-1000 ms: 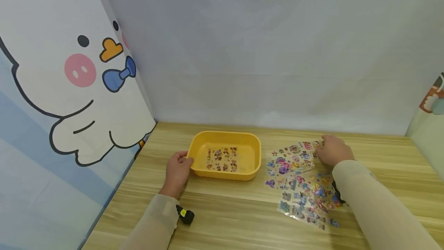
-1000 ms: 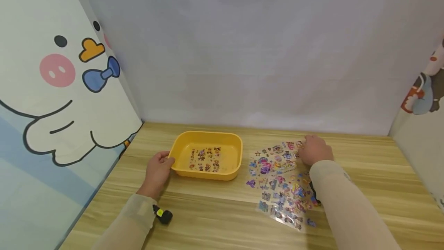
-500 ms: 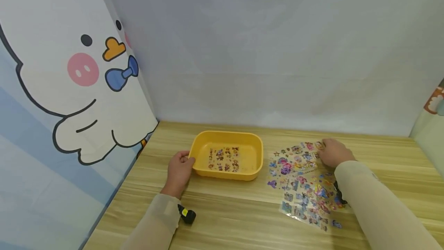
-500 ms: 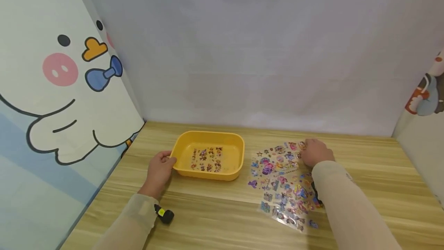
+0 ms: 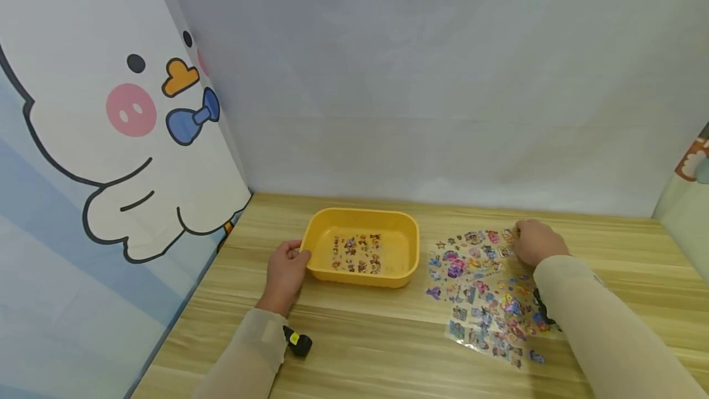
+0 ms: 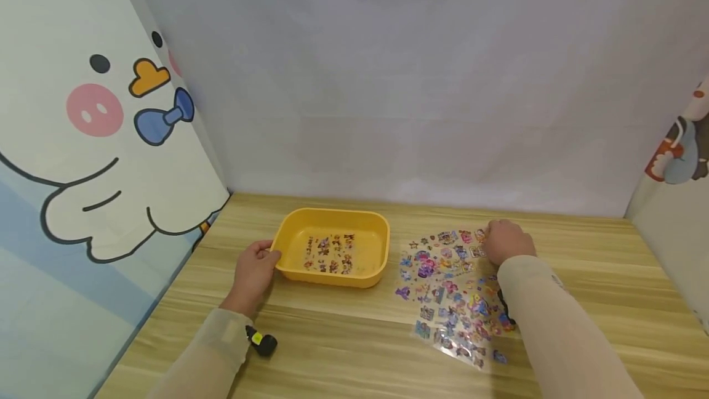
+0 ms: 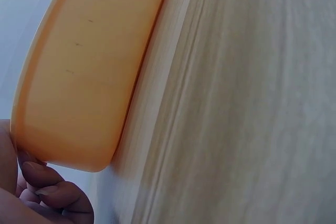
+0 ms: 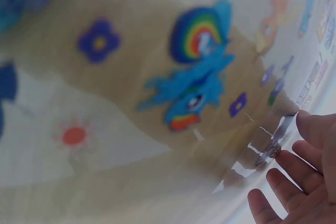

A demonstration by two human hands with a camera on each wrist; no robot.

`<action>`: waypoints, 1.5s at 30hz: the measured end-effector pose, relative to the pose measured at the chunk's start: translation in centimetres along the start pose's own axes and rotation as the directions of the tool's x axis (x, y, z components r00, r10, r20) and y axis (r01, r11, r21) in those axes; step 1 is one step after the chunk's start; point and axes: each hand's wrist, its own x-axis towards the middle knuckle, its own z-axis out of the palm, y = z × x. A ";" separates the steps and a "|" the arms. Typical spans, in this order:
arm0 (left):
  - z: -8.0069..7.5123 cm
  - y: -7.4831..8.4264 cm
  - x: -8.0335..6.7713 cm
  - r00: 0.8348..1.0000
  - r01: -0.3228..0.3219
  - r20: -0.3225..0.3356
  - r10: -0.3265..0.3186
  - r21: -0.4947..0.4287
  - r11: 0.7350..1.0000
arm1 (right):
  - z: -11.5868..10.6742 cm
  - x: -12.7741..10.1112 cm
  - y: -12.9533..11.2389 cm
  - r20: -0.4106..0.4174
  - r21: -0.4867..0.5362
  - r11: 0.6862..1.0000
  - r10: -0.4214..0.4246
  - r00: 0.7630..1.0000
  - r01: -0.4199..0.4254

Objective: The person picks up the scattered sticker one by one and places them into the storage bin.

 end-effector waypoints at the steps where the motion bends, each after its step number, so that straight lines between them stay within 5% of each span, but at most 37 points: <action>1: 0.0 0.0 0.0 1.000 -0.002 -0.001 0.002 0.000 1.000 | 0.0 0.0 0.0 -0.008 0.002 1.000 0.003 1.000 -0.003; 25: 0.0 0.1 -0.2 1.000 -0.015 -0.003 0.015 0.002 1.000 | -0.5 0.0 -0.1 -0.025 0.061 0.998 0.014 1.000 -0.013; 45: 0.1 -0.2 0.1 1.000 0.010 -0.009 -0.010 0.005 1.000 | -1.5 -0.3 1.5 0.015 0.273 0.962 -0.010 1.000 0.005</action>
